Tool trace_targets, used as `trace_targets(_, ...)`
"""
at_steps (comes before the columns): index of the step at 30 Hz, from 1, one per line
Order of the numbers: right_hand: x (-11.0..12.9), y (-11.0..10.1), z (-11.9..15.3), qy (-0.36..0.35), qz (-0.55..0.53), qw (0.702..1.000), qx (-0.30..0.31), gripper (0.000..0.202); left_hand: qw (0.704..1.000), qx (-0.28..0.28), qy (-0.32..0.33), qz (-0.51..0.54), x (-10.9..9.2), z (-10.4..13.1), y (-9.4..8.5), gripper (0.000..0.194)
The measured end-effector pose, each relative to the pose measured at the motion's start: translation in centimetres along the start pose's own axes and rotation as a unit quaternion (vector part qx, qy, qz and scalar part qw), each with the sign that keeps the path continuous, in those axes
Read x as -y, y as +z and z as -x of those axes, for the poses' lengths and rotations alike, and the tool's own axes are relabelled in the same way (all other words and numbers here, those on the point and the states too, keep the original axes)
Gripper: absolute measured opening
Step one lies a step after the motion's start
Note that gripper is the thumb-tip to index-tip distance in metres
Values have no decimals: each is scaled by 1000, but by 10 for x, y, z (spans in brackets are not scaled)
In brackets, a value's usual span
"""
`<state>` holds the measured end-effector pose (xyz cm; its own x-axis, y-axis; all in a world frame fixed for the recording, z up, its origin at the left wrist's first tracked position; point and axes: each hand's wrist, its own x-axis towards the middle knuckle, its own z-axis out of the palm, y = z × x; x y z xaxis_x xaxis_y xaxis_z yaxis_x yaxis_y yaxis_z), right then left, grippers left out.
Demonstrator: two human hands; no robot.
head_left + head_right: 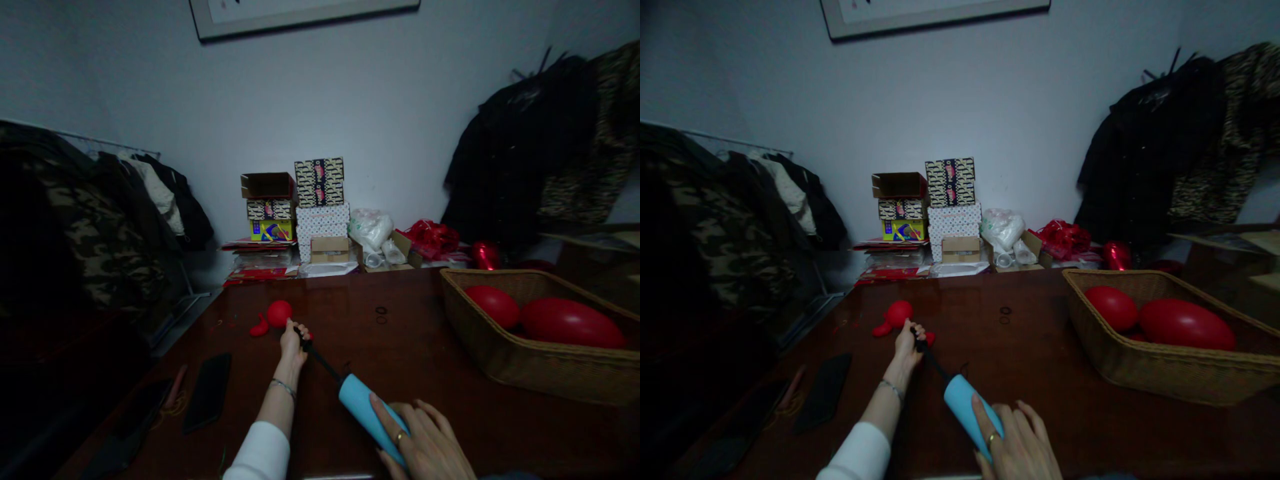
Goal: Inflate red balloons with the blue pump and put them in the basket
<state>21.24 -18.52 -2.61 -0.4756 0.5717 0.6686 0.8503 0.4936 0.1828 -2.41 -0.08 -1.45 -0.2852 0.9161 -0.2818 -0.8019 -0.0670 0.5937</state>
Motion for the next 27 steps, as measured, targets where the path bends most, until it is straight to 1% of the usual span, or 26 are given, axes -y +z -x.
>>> trace_targets(2, -3, -4, 3, -15, 9, 1000, 12, 55, 1000, 6, -4, -3, -1, 0, 1, 30)
trace_targets(5, -5, -8, 2, -12, 16, 1000, 18, 55, 1000, 27, -13, 1, 1, 1, 3, 30)
trace_targets(11, 1, -2, -7, 1, 15, 1000, 19, 55, 999, 39, -15, 3, 6, 11, 5, 29)
trace_targets(15, 8, 2, -19, 45, -1, 999, 16, 56, 999, 40, -17, 0, 12, 19, 7, 29)
trace_targets(19, 17, 7, -37, 87, -13, 994, 58, 54, 999, 46, -19, -17, 21, 24, 9, 25)
trace_targets(23, 27, 15, -51, 115, -13, 989, 95, 54, 999, 33, -9, -13, 28, 25, 9, 26)
trace_targets(25, 30, 20, -53, 119, -9, 988, 96, 56, 1000, 20, -1, -8, 29, 24, 7, 28)
trace_targets(27, 33, 24, -51, 116, -6, 990, 84, 57, 1000, 10, 3, -7, 29, 23, 5, 28)
